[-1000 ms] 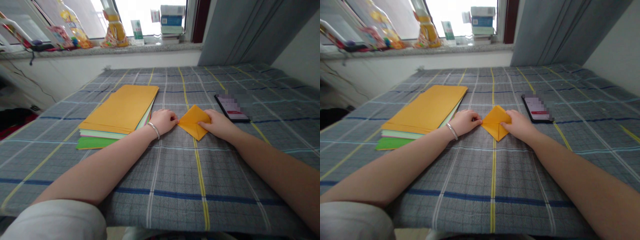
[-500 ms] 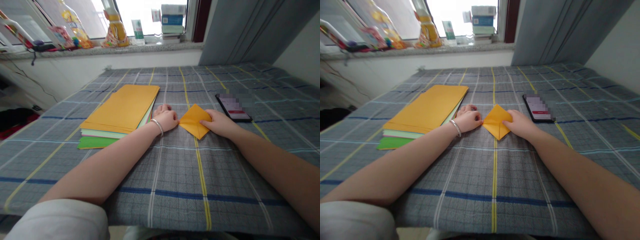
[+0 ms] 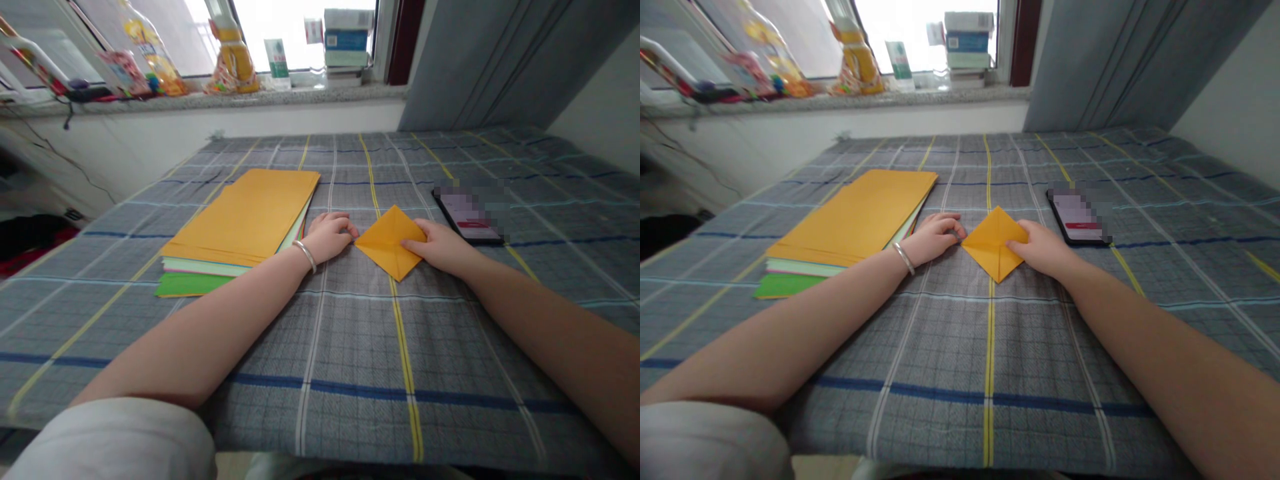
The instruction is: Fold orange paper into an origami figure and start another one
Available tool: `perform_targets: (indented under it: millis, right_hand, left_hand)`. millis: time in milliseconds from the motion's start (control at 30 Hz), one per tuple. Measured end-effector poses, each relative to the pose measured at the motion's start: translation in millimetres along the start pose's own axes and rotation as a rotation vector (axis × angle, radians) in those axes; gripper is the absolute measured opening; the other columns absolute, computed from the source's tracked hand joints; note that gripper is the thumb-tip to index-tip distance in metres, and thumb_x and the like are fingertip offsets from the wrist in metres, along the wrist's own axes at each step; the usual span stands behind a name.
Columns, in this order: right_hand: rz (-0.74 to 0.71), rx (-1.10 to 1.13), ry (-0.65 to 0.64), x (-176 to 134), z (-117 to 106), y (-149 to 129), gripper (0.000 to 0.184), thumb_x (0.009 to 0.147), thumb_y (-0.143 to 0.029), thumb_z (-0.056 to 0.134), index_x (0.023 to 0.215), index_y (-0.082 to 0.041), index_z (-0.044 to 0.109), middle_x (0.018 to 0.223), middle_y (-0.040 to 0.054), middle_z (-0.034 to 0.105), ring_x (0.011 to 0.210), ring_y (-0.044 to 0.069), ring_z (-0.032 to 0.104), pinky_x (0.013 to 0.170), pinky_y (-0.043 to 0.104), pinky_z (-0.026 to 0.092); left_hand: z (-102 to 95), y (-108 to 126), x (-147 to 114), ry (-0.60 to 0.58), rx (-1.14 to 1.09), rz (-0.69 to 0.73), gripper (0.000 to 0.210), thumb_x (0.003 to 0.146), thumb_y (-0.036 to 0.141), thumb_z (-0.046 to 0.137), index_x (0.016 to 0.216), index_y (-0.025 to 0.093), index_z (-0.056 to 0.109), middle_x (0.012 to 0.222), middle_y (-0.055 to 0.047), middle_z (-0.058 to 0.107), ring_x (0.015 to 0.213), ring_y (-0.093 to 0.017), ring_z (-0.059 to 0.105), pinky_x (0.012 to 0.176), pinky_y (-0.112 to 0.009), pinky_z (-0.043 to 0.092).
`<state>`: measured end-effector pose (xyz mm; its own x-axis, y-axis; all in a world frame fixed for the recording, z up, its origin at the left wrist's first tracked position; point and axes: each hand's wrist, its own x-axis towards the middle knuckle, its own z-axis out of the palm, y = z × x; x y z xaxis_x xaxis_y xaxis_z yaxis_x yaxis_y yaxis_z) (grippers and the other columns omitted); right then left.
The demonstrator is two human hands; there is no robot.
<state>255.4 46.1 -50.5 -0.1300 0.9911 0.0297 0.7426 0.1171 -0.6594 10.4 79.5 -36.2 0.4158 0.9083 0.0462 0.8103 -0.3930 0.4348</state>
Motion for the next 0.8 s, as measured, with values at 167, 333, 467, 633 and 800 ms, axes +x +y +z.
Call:
perform_targets:
  millis: [167,333,467,633,800]
  right_hand:
    - [-0.052,0.116,0.124,0,3,8,0.016,0.08,-0.033,0.06,0.094,-0.025,0.06,0.099,0.0063,0.071,0.093,0.027,0.066,0.082,0.043,0.052]
    - [-0.315,-0.222,0.297,-5,-4,1,0.01,0.073,-0.029,0.067,0.077,-0.024,0.059,0.111,0.0112,0.064,0.109,0.032,0.057,0.095,0.051,0.044]
    - [-0.422,-0.405,0.138,-7,-11,-1,0.011,0.078,-0.029,0.063,0.069,-0.024,0.057,0.092,0.0091,0.063,0.092,0.029,0.058,0.084,0.046,0.046]
    - [-0.487,-0.416,0.094,-10,-12,-1,0.01,0.083,-0.027,0.058,0.074,-0.022,0.061,0.096,0.0092,0.062,0.089,0.025,0.059,0.081,0.04,0.047]
    - [-0.427,-0.459,0.051,-11,-10,-7,0.02,0.087,-0.036,0.055,0.076,-0.022,0.063,0.086,0.0088,0.063,0.085,0.026,0.059,0.077,0.041,0.046]
  left_hand:
    - [6.0,4,-6,0.137,0.008,0.118,0.008,0.084,0.028,0.06,0.085,0.022,0.065,0.095,-0.001,0.07,0.1,-0.021,0.059,0.099,-0.038,0.042]
    - [5.0,11,-13,0.11,0.236,0.159,0.012,0.088,0.03,0.06,0.089,0.023,0.07,0.096,-0.003,0.071,0.095,-0.023,0.059,0.091,-0.038,0.04]
    - [-1.5,17,-19,0.08,0.32,0.178,0.015,0.09,0.029,0.058,0.089,0.024,0.072,0.097,-0.002,0.072,0.096,-0.023,0.059,0.09,-0.038,0.037]
    - [-5.6,23,-27,0.065,0.399,0.216,0.022,0.092,0.036,0.056,0.091,0.025,0.074,0.096,-0.003,0.073,0.096,-0.024,0.061,0.089,-0.039,0.036]
    - [-1.4,26,-25,0.094,0.402,0.126,0.027,0.094,0.037,0.052,0.092,0.023,0.074,0.101,-0.005,0.073,0.099,-0.024,0.062,0.088,-0.039,0.038]
